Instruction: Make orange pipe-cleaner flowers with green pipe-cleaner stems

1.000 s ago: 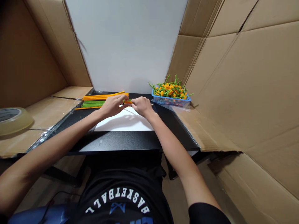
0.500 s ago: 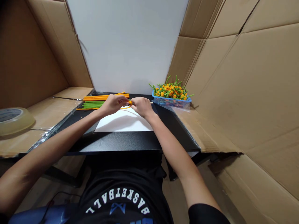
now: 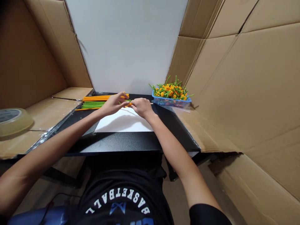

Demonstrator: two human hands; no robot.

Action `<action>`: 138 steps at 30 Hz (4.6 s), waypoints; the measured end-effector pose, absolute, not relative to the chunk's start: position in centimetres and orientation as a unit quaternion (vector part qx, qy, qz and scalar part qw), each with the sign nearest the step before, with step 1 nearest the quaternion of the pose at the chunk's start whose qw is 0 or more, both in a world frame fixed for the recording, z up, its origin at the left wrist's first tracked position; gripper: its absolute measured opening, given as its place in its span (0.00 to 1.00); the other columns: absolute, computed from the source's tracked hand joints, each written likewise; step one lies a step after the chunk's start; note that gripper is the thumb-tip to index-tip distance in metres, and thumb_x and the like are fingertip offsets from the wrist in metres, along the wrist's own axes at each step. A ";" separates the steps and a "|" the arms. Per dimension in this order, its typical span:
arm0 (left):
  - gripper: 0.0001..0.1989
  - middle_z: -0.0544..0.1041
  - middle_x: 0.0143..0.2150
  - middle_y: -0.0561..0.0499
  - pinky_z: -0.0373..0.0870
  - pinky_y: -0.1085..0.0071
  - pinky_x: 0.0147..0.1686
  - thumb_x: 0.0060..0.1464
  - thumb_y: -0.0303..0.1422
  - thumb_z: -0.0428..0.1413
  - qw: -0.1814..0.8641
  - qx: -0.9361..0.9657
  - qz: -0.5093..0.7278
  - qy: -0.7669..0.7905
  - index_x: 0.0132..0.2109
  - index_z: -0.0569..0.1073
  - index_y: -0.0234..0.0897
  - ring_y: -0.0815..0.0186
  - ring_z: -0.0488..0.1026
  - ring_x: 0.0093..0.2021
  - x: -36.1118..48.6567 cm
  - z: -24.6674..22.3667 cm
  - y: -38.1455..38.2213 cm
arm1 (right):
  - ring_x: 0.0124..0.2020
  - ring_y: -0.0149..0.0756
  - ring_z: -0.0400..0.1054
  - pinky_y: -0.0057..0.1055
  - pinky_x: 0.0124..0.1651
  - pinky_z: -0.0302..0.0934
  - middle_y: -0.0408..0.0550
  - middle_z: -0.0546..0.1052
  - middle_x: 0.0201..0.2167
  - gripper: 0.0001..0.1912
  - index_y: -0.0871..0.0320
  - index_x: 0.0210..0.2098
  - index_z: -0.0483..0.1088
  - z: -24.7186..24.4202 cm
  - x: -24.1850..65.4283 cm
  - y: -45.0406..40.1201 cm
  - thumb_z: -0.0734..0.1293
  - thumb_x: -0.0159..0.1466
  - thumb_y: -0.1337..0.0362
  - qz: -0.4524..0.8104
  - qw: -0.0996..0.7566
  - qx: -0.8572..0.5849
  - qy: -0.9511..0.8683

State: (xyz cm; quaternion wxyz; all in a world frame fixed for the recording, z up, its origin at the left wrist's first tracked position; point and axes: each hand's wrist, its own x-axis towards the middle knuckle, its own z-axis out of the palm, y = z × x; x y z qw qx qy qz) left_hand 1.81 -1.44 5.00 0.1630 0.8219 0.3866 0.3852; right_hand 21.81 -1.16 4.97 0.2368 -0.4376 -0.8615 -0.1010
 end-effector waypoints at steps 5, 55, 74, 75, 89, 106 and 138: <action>0.11 0.81 0.47 0.44 0.71 0.67 0.42 0.65 0.39 0.55 -0.109 0.888 0.323 0.307 0.48 0.73 0.37 0.60 0.78 0.45 1.1 4.6 -1.2 | 0.28 0.32 0.62 0.31 0.31 0.41 0.46 0.77 0.28 0.14 0.57 0.32 0.79 4.9 22.1 -0.8 0.64 0.68 0.60 -0.055 0.276 -0.449 -0.848; 0.11 0.73 0.26 0.46 0.69 0.66 0.26 0.64 0.37 0.49 0.424 0.801 0.285 0.312 0.33 0.67 0.39 0.66 0.71 0.25 0.3 5.1 0.2 | 0.37 0.40 0.63 0.35 0.39 0.47 0.51 0.79 0.35 0.16 0.55 0.43 0.80 5.2 22.0 -1.0 0.61 0.72 0.58 -0.156 0.258 -0.366 -0.881; 0.13 0.81 0.40 0.43 0.72 0.64 0.43 0.67 0.31 0.46 -0.176 0.900 0.275 0.290 0.45 0.76 0.36 0.60 0.77 0.41 0.3 4.6 -0.3 | 0.28 0.32 0.63 0.29 0.32 0.45 0.45 0.77 0.28 0.13 0.57 0.40 0.79 5.1 22.1 -0.9 0.66 0.68 0.56 -0.018 0.264 -0.424 -0.866; 0.13 0.81 0.39 0.43 0.71 0.65 0.41 0.67 0.31 0.46 -0.162 0.895 0.288 0.301 0.45 0.76 0.35 0.60 0.78 0.40 0.4 4.5 -0.3 | 0.28 0.32 0.63 0.29 0.33 0.46 0.45 0.77 0.28 0.13 0.57 0.41 0.79 5.1 22.1 -0.9 0.67 0.68 0.55 -0.016 0.272 -0.419 -0.866; 0.15 0.77 0.25 0.48 0.64 0.73 0.25 0.64 0.38 0.53 0.248 0.828 0.328 0.380 0.30 0.72 0.34 0.70 0.70 0.23 1.5 6.3 -1.8 | 0.35 0.37 0.66 0.33 0.36 0.46 0.49 0.79 0.33 0.11 0.56 0.38 0.80 5.4 22.2 -1.1 0.65 0.69 0.61 -0.123 0.251 -0.404 -0.871; 0.11 0.80 0.30 0.48 0.68 0.73 0.31 0.63 0.38 0.55 0.090 0.843 0.380 0.371 0.39 0.76 0.33 0.69 0.74 0.28 1.9 5.7 -1.9 | 0.33 0.37 0.65 0.32 0.36 0.46 0.48 0.77 0.31 0.09 0.58 0.40 0.78 5.2 22.1 -1.2 0.67 0.68 0.59 -0.113 0.289 -0.402 -0.861; 0.05 0.82 0.35 0.47 0.67 0.68 0.37 0.59 0.31 0.57 -0.034 0.847 0.331 0.416 0.39 0.77 0.36 0.62 0.78 0.35 2.5 6.4 -3.0 | 0.32 0.36 0.63 0.33 0.33 0.42 0.48 0.76 0.29 0.16 0.57 0.35 0.78 4.8 21.9 -0.9 0.65 0.69 0.53 -0.137 0.251 -0.429 -0.857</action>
